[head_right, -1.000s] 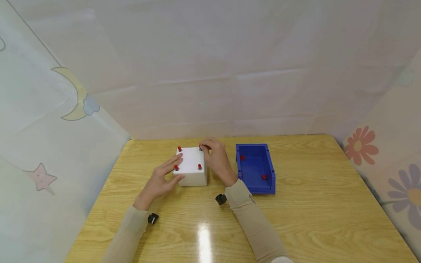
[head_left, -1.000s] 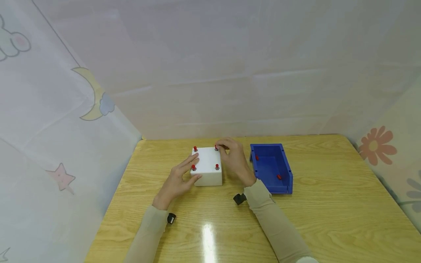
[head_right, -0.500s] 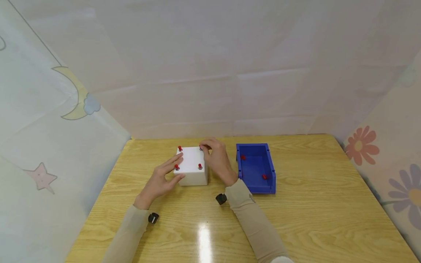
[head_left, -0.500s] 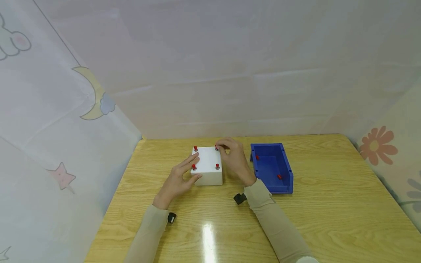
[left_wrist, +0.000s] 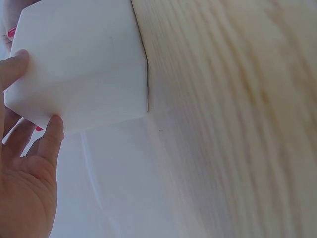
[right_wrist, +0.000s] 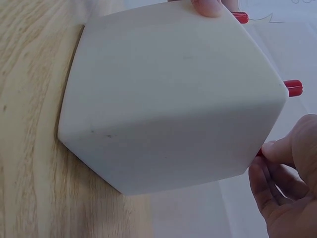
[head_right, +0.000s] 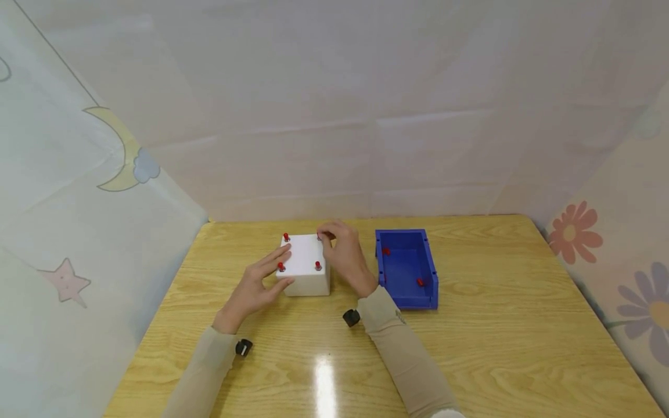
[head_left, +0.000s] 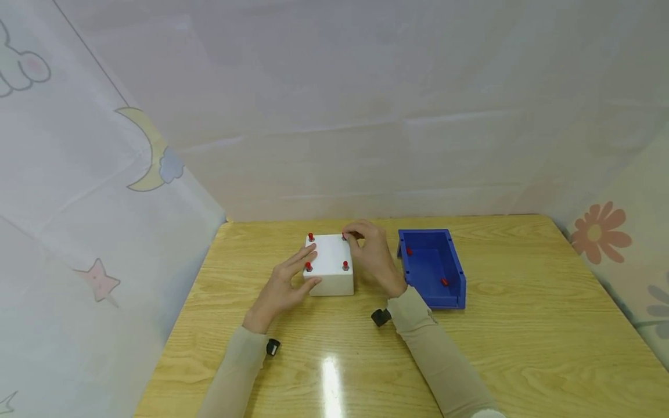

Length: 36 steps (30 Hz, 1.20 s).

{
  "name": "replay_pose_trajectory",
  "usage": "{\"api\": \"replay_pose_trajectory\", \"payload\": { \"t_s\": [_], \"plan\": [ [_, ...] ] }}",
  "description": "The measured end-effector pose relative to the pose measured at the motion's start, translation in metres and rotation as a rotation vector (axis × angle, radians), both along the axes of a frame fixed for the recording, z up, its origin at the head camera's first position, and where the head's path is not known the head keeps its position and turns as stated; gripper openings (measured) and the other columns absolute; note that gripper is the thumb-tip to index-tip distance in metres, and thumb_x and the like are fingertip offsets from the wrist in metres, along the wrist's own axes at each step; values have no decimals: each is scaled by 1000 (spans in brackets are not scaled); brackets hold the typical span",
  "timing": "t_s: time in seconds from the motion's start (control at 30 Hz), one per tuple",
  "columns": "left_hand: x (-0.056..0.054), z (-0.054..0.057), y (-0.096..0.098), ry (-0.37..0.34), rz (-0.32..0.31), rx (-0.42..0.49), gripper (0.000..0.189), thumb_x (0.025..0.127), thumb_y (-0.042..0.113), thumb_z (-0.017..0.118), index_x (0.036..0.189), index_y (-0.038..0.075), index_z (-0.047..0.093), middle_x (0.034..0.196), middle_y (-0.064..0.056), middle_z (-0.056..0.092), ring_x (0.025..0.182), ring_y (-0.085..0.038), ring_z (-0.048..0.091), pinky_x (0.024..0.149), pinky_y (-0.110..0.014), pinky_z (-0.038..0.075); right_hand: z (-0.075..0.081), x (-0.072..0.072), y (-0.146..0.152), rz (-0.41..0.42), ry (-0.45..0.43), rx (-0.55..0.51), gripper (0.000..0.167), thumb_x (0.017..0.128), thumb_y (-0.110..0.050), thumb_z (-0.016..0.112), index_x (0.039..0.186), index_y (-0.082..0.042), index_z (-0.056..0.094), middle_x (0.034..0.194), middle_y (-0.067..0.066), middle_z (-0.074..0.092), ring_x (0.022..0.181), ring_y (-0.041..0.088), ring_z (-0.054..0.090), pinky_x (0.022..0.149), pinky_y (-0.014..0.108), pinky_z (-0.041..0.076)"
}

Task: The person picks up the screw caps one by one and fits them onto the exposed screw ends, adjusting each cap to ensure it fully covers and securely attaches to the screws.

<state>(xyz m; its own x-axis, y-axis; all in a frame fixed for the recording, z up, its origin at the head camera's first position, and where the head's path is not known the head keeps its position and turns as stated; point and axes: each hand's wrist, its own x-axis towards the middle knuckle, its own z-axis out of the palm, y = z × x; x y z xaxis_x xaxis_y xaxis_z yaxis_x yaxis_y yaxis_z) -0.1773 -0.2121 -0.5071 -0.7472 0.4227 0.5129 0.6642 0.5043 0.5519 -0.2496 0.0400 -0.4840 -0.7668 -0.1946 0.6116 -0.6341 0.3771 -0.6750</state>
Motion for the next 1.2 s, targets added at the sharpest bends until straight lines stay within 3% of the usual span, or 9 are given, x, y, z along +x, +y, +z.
{"api": "replay_pose_trajectory", "payload": {
  "t_s": [0.57, 0.8, 1.2],
  "plan": [
    [-4, -5, 0, 21, 7, -7, 62, 93, 10, 84, 149, -2, 60, 162, -15, 52, 151, -42, 46, 118, -51, 47, 1, 2, 0, -17, -6, 10, 10, 96, 7, 75, 102, 2, 80, 101, 17, 78, 88, 28, 76, 79, 42, 68],
    [-1, -3, 0, -2, 16, -6, 61, 94, 11, 84, 148, -2, 60, 163, -14, 52, 152, -39, 46, 119, -50, 46, 1, 1, 0, -4, -10, 5, 10, 96, 7, 74, 102, 1, 81, 100, 16, 79, 87, 28, 76, 77, 41, 68],
    [0, -2, 1, -20, 51, -38, 61, 95, 16, 84, 149, 0, 60, 163, -9, 52, 153, -35, 46, 121, -48, 45, 8, 7, 6, 30, -56, 92, 14, 100, 2, 70, 111, 2, 80, 109, 15, 79, 96, 28, 76, 79, 42, 68]
  ]
}}
